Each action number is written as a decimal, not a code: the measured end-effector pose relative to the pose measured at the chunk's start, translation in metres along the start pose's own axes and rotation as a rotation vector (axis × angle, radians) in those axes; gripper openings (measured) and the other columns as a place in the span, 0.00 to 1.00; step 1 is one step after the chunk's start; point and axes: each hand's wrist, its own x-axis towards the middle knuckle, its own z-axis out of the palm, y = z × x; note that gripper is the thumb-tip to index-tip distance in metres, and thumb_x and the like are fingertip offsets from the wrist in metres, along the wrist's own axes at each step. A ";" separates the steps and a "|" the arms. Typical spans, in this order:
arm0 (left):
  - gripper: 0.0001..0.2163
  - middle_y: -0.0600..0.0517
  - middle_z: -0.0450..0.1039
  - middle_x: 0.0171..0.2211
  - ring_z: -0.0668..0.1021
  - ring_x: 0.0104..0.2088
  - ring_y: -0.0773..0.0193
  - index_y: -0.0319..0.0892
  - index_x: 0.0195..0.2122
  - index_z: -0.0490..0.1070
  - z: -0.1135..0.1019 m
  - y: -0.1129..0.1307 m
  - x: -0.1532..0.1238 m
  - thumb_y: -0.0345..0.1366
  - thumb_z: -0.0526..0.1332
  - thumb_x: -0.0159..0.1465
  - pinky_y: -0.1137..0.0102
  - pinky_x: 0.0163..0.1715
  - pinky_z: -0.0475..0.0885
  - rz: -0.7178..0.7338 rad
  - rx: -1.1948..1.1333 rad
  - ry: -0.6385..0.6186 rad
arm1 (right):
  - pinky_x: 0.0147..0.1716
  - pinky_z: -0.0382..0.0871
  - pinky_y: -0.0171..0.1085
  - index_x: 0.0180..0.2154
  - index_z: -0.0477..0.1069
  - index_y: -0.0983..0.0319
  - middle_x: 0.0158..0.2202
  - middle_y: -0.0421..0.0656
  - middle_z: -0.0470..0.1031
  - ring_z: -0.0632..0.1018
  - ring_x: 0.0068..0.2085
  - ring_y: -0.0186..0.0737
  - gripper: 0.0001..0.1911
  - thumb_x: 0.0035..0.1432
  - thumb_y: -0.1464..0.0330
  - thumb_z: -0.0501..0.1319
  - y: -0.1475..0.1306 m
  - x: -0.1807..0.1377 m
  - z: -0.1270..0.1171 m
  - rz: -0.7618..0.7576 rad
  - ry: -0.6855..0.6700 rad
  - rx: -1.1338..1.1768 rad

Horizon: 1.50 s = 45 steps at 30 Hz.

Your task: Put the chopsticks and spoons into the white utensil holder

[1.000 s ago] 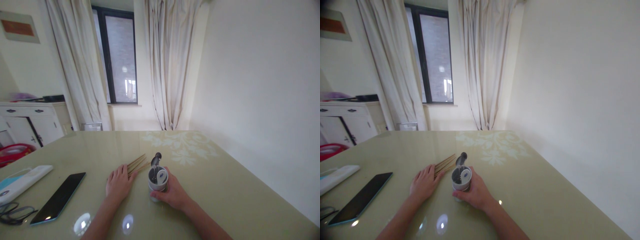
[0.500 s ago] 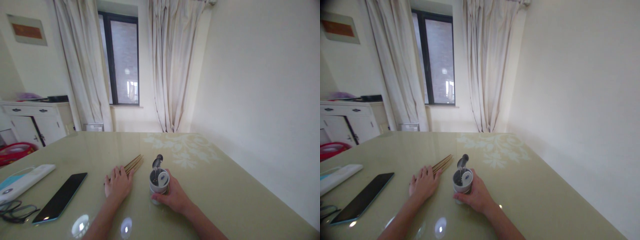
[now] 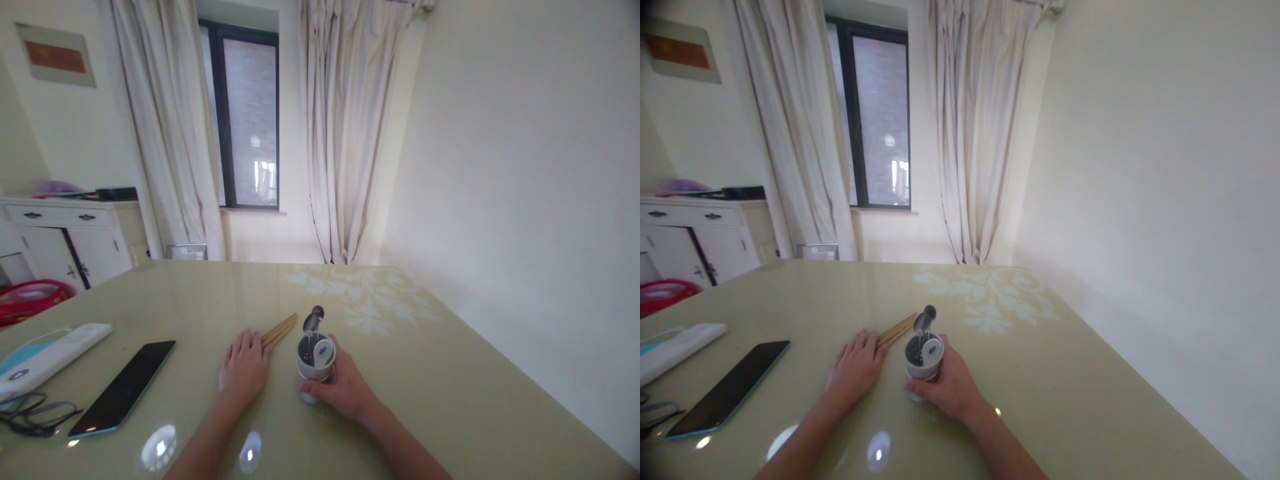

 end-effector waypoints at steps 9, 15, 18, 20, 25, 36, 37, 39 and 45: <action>0.26 0.38 0.67 0.71 0.71 0.70 0.43 0.43 0.66 0.72 -0.020 -0.003 0.000 0.52 0.51 0.75 0.47 0.70 0.62 -0.012 -0.064 -0.019 | 0.52 0.74 0.47 0.54 0.71 0.58 0.50 0.45 0.82 0.82 0.49 0.52 0.34 0.50 0.57 0.80 0.001 -0.001 -0.002 -0.008 -0.015 0.004; 0.34 0.36 0.59 0.75 0.61 0.74 0.36 0.44 0.73 0.64 -0.011 -0.007 -0.003 0.58 0.50 0.73 0.35 0.70 0.54 -0.099 -0.009 -0.032 | 0.53 0.74 0.48 0.54 0.71 0.58 0.50 0.46 0.82 0.82 0.50 0.52 0.34 0.50 0.56 0.80 -0.002 0.000 -0.002 -0.014 -0.023 -0.015; 0.33 0.34 0.64 0.72 0.66 0.72 0.37 0.41 0.70 0.69 -0.014 -0.006 0.000 0.58 0.51 0.73 0.44 0.70 0.58 -0.046 -0.029 0.029 | 0.53 0.74 0.48 0.54 0.71 0.58 0.51 0.46 0.82 0.81 0.50 0.52 0.33 0.51 0.56 0.79 -0.003 0.000 -0.002 -0.017 -0.014 -0.025; 0.32 0.34 0.68 0.70 0.70 0.69 0.40 0.39 0.67 0.72 -0.017 -0.005 0.001 0.57 0.52 0.73 0.50 0.69 0.62 -0.028 -0.057 0.041 | 0.53 0.73 0.48 0.54 0.71 0.58 0.51 0.46 0.82 0.81 0.50 0.52 0.33 0.51 0.56 0.79 -0.002 0.000 -0.002 -0.024 -0.011 -0.023; 0.32 0.34 0.68 0.70 0.71 0.69 0.38 0.40 0.66 0.72 -0.018 -0.006 -0.001 0.59 0.52 0.72 0.41 0.69 0.58 -0.129 -0.059 0.050 | 0.53 0.74 0.48 0.54 0.70 0.57 0.50 0.46 0.82 0.82 0.50 0.52 0.34 0.51 0.55 0.79 0.000 0.000 -0.002 -0.026 -0.012 -0.013; 0.31 0.34 0.71 0.66 0.71 0.67 0.38 0.39 0.63 0.74 -0.014 0.000 0.001 0.58 0.54 0.72 0.47 0.68 0.59 -0.063 -0.132 0.053 | 0.52 0.74 0.46 0.53 0.71 0.58 0.50 0.45 0.82 0.82 0.49 0.51 0.33 0.51 0.57 0.79 0.000 -0.001 -0.002 -0.021 -0.019 -0.010; 0.29 0.36 0.71 0.67 0.70 0.67 0.38 0.40 0.62 0.74 -0.015 0.000 0.001 0.58 0.55 0.71 0.46 0.68 0.60 -0.060 -0.128 0.054 | 0.52 0.74 0.46 0.53 0.71 0.58 0.50 0.45 0.82 0.82 0.49 0.51 0.33 0.51 0.57 0.79 -0.001 -0.001 -0.002 -0.017 -0.021 -0.010; 0.25 0.39 0.73 0.65 0.72 0.66 0.40 0.44 0.61 0.75 -0.017 0.001 0.000 0.55 0.58 0.71 0.48 0.66 0.62 -0.041 -0.138 0.049 | 0.52 0.74 0.46 0.53 0.70 0.58 0.50 0.45 0.82 0.82 0.49 0.51 0.33 0.51 0.57 0.79 -0.002 -0.001 -0.002 -0.014 -0.020 -0.011; 0.16 0.44 0.80 0.53 0.78 0.56 0.47 0.45 0.51 0.78 -0.021 0.000 0.002 0.50 0.60 0.71 0.56 0.59 0.68 -0.014 -0.205 0.056 | 0.51 0.73 0.45 0.52 0.71 0.58 0.49 0.45 0.82 0.82 0.48 0.51 0.32 0.51 0.57 0.79 -0.004 -0.001 -0.005 -0.026 -0.019 -0.035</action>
